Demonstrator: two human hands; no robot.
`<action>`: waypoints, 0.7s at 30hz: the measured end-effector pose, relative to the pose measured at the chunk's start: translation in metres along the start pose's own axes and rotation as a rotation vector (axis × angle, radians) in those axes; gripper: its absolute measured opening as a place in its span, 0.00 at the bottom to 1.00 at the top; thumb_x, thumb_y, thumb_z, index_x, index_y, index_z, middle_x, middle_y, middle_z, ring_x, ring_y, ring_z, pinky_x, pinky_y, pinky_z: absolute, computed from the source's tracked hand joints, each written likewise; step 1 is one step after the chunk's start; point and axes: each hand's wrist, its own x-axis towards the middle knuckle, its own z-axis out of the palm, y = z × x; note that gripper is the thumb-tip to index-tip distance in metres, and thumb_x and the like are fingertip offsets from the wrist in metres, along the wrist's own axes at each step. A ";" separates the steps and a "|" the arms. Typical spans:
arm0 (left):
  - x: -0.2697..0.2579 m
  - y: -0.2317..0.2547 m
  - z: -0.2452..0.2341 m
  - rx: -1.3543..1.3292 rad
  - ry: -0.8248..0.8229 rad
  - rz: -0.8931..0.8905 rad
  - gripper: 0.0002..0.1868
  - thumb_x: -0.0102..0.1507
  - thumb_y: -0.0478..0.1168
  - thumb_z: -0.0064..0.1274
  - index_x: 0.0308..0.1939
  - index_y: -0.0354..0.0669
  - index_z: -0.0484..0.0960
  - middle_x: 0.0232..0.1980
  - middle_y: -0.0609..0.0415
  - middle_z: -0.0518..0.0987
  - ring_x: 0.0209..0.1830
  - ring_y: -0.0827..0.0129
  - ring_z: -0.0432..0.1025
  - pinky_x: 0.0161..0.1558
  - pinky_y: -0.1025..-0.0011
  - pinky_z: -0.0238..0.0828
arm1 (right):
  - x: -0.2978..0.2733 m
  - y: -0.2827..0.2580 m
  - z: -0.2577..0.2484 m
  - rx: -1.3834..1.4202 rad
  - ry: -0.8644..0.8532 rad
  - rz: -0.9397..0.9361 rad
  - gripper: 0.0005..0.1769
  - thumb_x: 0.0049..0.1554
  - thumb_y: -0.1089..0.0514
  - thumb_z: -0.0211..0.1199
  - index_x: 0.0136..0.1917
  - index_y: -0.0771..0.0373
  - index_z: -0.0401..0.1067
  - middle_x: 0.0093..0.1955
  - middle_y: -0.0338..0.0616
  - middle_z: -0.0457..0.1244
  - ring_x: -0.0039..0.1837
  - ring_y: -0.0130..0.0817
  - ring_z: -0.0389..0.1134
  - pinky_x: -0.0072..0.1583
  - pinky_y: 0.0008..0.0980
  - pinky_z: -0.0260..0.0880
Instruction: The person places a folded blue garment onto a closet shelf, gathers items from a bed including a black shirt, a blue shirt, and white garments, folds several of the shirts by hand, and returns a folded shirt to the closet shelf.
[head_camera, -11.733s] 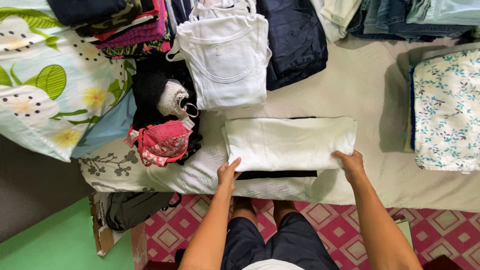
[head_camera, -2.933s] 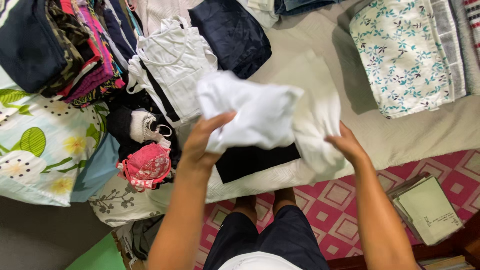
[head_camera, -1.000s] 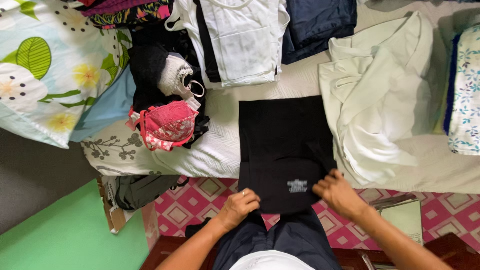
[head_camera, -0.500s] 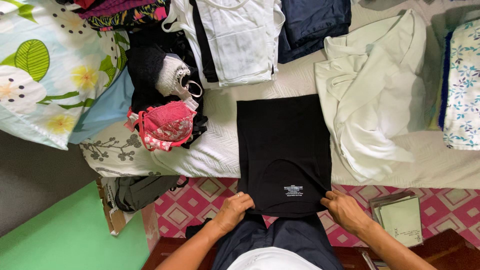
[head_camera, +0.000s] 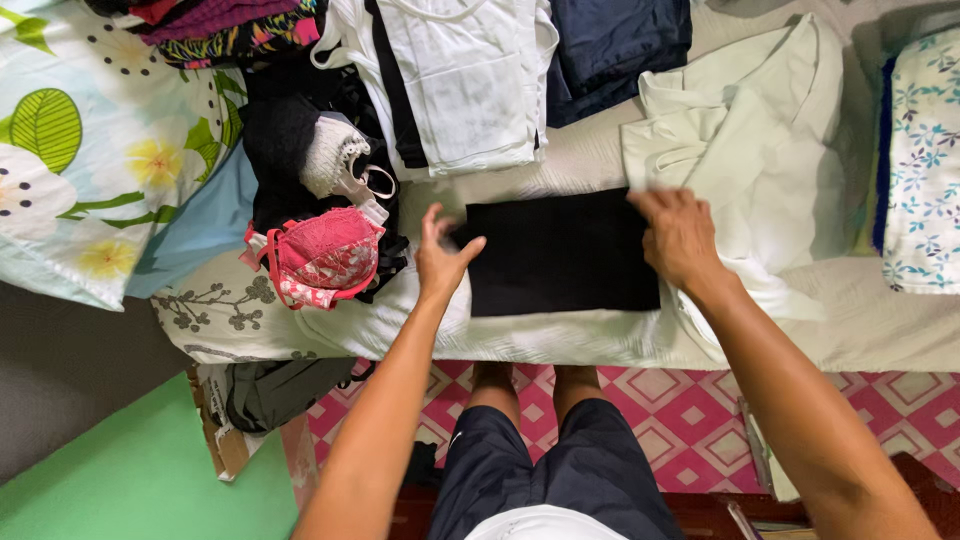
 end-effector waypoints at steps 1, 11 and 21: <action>0.007 -0.010 0.004 0.249 0.120 -0.054 0.41 0.47 0.40 0.69 0.60 0.37 0.64 0.51 0.43 0.76 0.50 0.57 0.71 0.52 0.65 0.66 | 0.001 0.002 0.003 0.001 0.002 0.003 0.33 0.41 0.68 0.60 0.61 0.58 0.69 0.62 0.51 0.62 0.60 0.52 0.61 0.58 0.49 0.62; -0.036 -0.112 0.040 0.628 0.128 -0.324 0.44 0.46 0.50 0.74 0.59 0.38 0.68 0.57 0.35 0.73 0.59 0.44 0.68 0.60 0.59 0.63 | -0.055 0.014 0.060 0.189 0.356 0.661 0.37 0.43 0.49 0.70 0.62 0.66 0.64 0.60 0.57 0.59 0.61 0.55 0.57 0.56 0.56 0.55; -0.045 0.059 0.086 0.475 0.087 0.234 0.24 0.50 0.29 0.55 0.50 0.42 0.75 0.59 0.43 0.71 0.62 0.49 0.64 0.64 0.59 0.59 | -0.070 0.112 0.110 0.502 0.327 0.782 0.17 0.65 0.50 0.59 0.44 0.68 0.67 0.32 0.48 0.57 0.38 0.38 0.58 0.45 0.36 0.59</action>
